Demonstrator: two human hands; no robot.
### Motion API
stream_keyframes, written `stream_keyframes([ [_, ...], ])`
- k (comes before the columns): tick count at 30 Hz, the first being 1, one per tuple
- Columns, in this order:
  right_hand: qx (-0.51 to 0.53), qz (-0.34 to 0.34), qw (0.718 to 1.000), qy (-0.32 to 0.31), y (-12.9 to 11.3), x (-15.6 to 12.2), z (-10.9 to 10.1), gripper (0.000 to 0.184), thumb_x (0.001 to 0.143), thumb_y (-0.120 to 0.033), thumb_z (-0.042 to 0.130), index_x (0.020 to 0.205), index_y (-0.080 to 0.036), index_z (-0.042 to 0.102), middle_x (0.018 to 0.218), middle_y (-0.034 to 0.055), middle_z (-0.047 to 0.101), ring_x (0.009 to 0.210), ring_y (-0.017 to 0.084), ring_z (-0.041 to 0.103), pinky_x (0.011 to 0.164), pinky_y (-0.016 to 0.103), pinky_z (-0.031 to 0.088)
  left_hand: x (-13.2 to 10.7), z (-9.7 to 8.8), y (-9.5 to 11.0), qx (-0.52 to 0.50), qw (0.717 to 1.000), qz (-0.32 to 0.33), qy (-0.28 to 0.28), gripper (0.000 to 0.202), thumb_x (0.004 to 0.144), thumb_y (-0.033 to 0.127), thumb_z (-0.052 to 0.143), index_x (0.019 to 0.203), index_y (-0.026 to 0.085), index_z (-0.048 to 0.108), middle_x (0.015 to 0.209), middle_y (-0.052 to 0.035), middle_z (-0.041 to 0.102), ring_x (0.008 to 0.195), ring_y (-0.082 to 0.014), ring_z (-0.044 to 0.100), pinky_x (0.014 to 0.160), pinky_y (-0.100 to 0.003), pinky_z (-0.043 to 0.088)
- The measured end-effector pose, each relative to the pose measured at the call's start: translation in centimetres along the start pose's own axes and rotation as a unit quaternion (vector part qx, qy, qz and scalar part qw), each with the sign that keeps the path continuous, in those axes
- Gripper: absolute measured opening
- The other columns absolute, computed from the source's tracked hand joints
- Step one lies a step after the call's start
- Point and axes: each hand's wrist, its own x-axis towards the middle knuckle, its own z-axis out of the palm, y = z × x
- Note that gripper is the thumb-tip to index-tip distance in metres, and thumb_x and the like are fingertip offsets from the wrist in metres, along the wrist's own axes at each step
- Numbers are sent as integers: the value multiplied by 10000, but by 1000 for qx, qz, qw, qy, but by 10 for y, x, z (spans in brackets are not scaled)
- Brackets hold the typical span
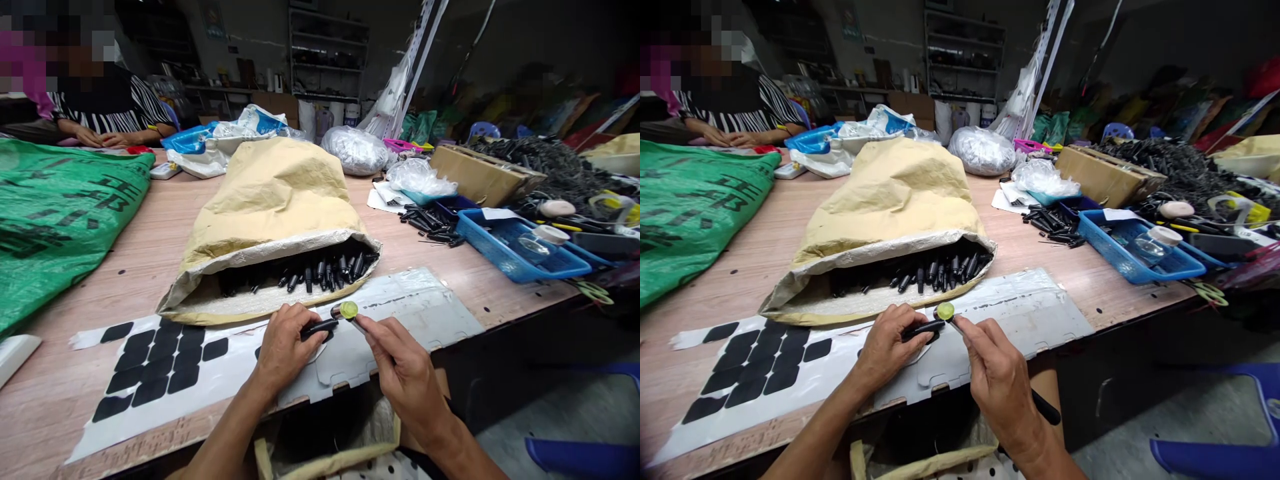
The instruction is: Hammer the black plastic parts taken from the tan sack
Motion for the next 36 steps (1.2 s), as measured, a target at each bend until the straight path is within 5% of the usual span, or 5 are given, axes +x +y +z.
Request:
stream_keyframes([
  [9,-13,-10,1000,5,-15,-1,8,452,1003,-155,471,1413,-301,593,957,55,644,855,152,652,770,257,558,0,-1,-1,-10,1000,2,1,110,866,319,750,926,234,711,916,-19,684,932,-237,550,814,-373,387],
  [14,-13,0,999,-44,-19,3,13,402,1020,-184,439,1355,-286,637,916,46,658,818,149,657,731,254,552,0,-2,1,-10,1000,-3,6,82,854,298,748,893,232,716,907,-28,683,943,-246,564,811,-374,400],
  [19,-50,19,998,33,10,16,-6,326,1009,-258,499,1283,-266,675,1066,76,703,1004,201,671,883,326,541,0,0,1,-12,1000,-5,18,146,798,236,754,937,236,707,912,-26,698,937,-245,576,836,-377,422],
  [27,-285,67,953,72,81,25,-17,265,961,-267,536,1134,-232,734,915,68,676,912,241,585,808,361,456,0,-4,0,-28,1000,-3,8,87,886,302,688,935,231,696,913,-23,699,907,-234,570,831,-376,416],
  [36,-308,63,945,88,83,23,-10,267,953,-249,523,1144,-248,710,928,58,651,882,230,540,785,349,395,1,-5,-3,-18,1000,5,-13,218,993,384,544,988,241,708,963,-33,693,934,-235,571,855,-395,413],
])
